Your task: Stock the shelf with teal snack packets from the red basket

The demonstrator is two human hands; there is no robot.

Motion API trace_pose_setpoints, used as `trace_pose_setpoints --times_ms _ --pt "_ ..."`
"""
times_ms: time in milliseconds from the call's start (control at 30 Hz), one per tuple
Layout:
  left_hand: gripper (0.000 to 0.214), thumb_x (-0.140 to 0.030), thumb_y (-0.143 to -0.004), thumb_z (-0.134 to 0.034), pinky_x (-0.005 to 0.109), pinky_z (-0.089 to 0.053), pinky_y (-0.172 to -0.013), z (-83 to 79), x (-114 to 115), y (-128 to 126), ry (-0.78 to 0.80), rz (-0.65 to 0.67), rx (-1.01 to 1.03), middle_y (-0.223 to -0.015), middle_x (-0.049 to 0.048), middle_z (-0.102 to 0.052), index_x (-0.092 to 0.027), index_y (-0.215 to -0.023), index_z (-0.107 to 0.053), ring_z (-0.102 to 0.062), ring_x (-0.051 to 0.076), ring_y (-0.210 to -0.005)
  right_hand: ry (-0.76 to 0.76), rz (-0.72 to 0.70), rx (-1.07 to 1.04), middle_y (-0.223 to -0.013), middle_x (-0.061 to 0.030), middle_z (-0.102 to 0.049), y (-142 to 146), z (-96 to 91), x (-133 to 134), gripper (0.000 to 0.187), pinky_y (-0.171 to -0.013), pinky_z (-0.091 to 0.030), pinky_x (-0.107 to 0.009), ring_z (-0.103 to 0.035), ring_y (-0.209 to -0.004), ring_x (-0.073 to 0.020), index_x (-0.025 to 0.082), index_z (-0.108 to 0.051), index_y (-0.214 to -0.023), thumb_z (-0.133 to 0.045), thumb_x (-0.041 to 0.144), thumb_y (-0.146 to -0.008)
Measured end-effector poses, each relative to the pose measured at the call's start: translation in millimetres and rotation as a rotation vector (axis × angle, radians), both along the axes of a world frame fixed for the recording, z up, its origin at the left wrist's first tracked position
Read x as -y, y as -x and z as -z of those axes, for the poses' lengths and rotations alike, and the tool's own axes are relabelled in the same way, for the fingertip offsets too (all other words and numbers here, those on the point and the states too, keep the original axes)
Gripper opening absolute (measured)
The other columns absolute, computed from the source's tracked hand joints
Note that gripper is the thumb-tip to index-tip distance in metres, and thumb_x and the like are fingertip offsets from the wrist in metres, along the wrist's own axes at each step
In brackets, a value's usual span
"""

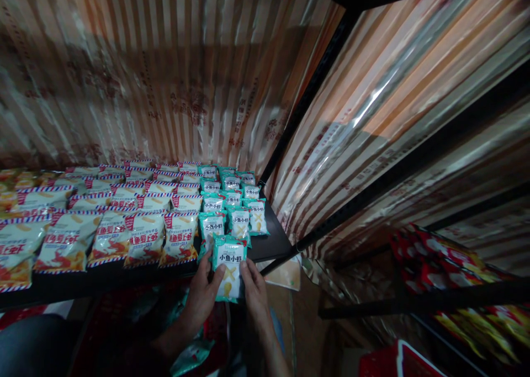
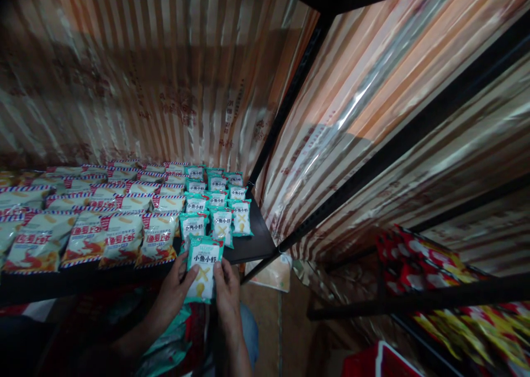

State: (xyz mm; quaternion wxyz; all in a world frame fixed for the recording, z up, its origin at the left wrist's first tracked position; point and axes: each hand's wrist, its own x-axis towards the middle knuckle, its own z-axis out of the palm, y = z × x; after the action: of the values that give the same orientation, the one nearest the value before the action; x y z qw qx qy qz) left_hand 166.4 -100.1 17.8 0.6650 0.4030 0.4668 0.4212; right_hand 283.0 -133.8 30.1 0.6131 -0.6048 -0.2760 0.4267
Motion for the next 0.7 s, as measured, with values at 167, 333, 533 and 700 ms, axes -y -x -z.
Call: trace_pose_setpoints --times_ms 167,333,533,700 --pt "0.082 -0.063 -0.071 -0.059 0.036 -0.053 -0.079 -13.5 3 -1 -0.003 -0.009 -0.010 -0.119 0.0180 -0.062 -0.014 -0.131 -0.034 -0.065 0.028 -0.098 0.013 -0.087 -0.082 -0.112 -0.0061 -0.068 -5 1.3 12 0.054 -0.075 -0.053 -0.032 -0.065 -0.093 -0.0231 0.024 -0.064 -0.114 -0.068 0.054 -0.070" --pt "0.066 -0.057 -0.075 -0.058 0.034 -0.051 -0.081 -18.9 7 -6 -0.085 -0.057 0.041 -0.122 0.0153 -0.058 -0.020 -0.123 -0.034 -0.062 0.025 -0.105 -0.045 0.014 -0.160 -0.121 -0.0072 -0.063 -2 1.0 20 0.052 -0.080 -0.051 -0.034 -0.063 -0.101 -0.0247 0.023 -0.067 -0.111 -0.067 0.056 -0.071" --pt "0.039 -0.048 -0.081 -0.053 0.035 -0.047 -0.088 -12.0 6 -9 -0.217 -0.085 -0.098 -0.110 0.0098 -0.060 -0.021 -0.107 -0.047 -0.059 0.023 -0.103 -0.098 0.065 -0.130 -0.120 -0.0082 -0.064 5 -4.4 27 0.051 -0.089 -0.048 -0.036 -0.059 -0.109 -0.0260 0.021 -0.067 -0.110 -0.060 0.058 -0.076" --pt "0.035 -0.048 -0.083 -0.045 0.039 -0.041 -0.097 -18.1 8 -8 -0.242 -0.087 -0.198 -0.106 0.0096 -0.063 -0.019 -0.097 -0.059 -0.057 0.025 -0.105 -0.108 0.030 -0.057 -0.122 -0.0062 -0.063 9 -12.0 33 0.045 -0.097 -0.044 -0.036 -0.057 -0.113 -0.0249 0.024 -0.067 -0.111 -0.057 0.055 -0.079"
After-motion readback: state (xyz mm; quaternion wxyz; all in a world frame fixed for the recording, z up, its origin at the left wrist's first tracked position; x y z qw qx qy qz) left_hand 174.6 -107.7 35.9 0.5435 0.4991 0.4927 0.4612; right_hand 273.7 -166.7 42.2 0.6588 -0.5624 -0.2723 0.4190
